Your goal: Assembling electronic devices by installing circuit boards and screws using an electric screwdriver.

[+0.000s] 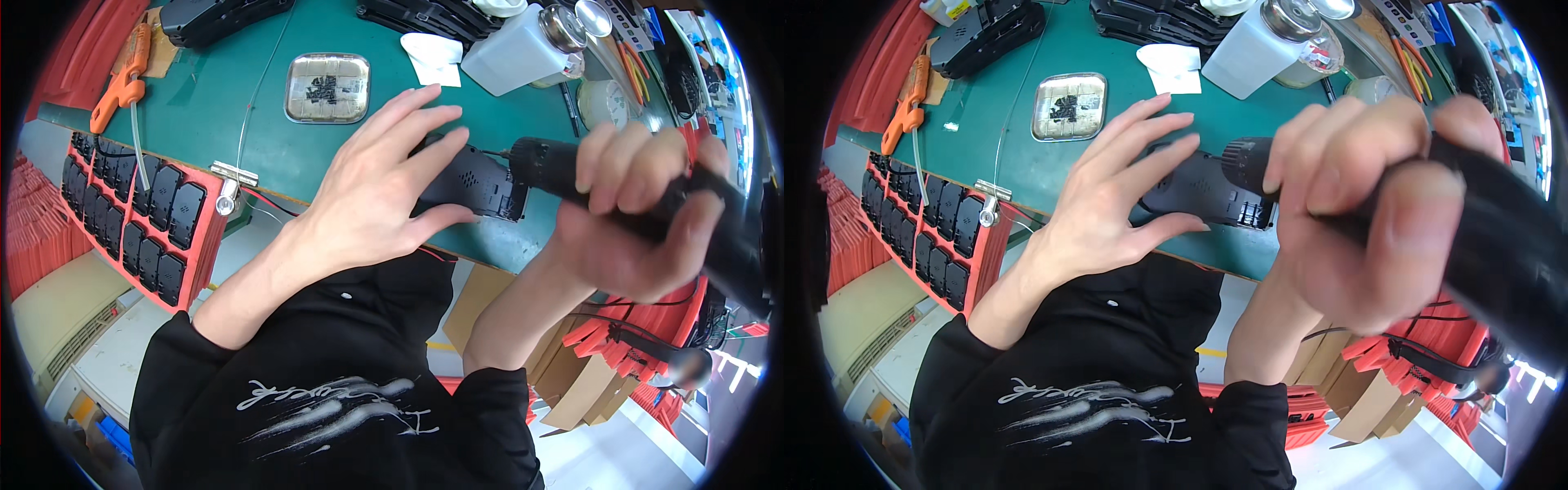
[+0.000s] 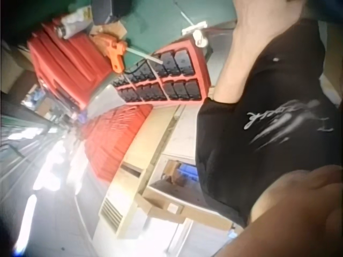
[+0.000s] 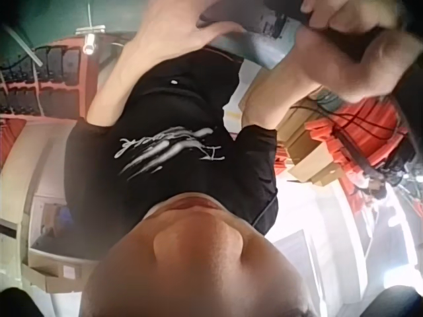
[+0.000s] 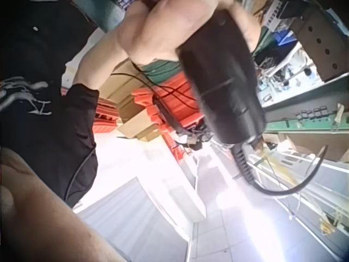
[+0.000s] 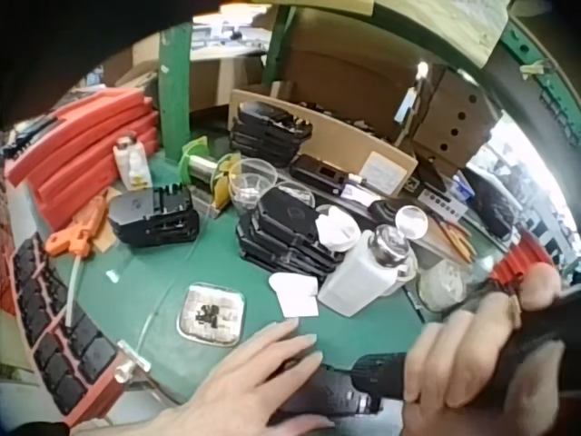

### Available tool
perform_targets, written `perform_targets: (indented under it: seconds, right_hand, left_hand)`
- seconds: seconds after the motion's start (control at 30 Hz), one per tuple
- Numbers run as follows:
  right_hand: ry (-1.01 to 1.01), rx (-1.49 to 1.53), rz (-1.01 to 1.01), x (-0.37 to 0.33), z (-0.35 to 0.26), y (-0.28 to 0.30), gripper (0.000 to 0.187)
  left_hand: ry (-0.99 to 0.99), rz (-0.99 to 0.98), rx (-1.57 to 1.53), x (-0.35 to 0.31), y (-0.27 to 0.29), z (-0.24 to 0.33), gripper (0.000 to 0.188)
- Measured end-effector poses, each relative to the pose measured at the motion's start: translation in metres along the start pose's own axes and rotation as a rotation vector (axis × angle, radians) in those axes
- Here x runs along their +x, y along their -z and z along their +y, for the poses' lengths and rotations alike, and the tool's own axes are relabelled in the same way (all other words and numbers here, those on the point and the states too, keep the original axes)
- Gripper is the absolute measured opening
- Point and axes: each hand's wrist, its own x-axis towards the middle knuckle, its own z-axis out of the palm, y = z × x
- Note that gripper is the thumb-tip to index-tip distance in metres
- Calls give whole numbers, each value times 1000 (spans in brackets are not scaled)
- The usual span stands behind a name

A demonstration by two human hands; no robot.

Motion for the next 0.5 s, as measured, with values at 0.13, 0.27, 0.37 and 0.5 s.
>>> perform_targets:
  seconds: [0.13,0.27,0.37,0.5]
  right_hand:
    - [-13,-6,98,0,8,-2,44]
    - [-6,-56,155,2,14,-8,39]
    - [-55,-102,145,3,16,-10,37]
    - [-89,-162,162,5,17,-16,33]
  left_hand:
    - [-38,-80,109,0,1,0,66]
    - [-39,-77,101,1,0,0,65]
    - [-32,-79,95,1,1,0,66]
    - [-32,-82,93,1,0,-1,66]
